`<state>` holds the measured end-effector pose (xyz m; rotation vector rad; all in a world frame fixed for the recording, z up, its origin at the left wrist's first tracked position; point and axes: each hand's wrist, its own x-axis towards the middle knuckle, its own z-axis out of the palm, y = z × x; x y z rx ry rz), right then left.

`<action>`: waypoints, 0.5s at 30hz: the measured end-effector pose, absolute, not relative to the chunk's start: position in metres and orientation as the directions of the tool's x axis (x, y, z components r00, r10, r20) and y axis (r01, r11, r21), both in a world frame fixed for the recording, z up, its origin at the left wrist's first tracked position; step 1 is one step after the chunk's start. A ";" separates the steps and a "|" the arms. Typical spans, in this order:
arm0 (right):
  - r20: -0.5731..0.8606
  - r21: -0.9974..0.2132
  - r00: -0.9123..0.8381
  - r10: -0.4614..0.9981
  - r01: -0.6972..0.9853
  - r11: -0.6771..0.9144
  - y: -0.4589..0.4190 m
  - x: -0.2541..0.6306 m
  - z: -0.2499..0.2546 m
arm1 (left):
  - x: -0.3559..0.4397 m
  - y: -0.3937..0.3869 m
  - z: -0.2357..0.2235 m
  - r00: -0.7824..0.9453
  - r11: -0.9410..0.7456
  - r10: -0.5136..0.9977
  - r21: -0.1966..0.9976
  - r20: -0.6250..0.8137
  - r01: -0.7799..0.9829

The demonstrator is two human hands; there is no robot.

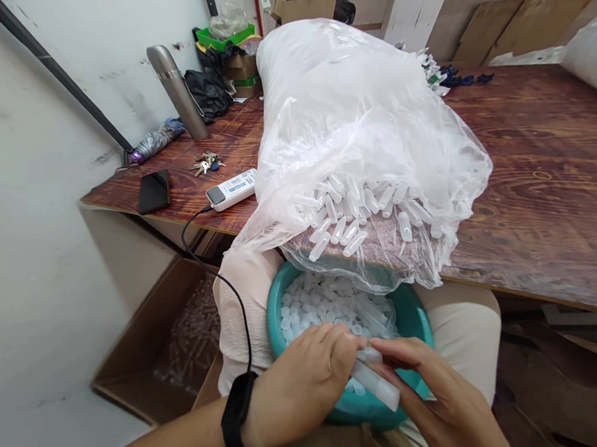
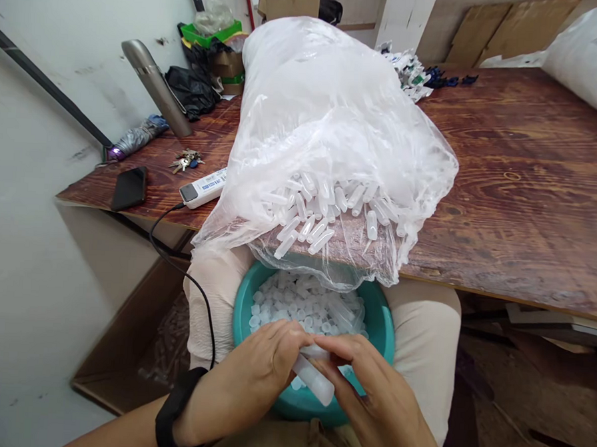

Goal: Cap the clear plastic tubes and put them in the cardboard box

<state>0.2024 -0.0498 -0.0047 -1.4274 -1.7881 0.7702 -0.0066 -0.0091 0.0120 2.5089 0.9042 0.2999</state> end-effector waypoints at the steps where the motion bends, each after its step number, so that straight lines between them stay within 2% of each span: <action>1: 0.125 -0.806 -0.119 0.985 0.566 0.170 -0.050 0.203 -0.007 | -0.006 -0.010 0.011 0.765 -0.693 0.641 0.469 0.055 0.547; 4: 0.038 -0.817 -0.123 0.992 0.568 0.101 -0.051 0.206 -0.009 | -0.006 -0.012 0.008 0.774 -0.705 0.631 0.457 0.056 0.542; 8: -0.010 -0.852 -0.232 0.973 0.511 0.113 -0.048 0.209 -0.005 | -0.004 -0.010 0.007 0.767 -0.690 0.640 0.467 0.037 0.553; 11: -0.082 -0.874 -0.269 0.960 0.483 0.061 -0.048 0.207 -0.002 | -0.002 -0.008 0.007 0.756 -0.683 0.654 0.453 0.029 0.573; 15: -0.068 -0.832 -0.232 0.970 0.550 0.073 -0.049 0.209 -0.007 | -0.002 -0.007 0.005 0.770 -0.679 0.637 0.497 0.034 0.540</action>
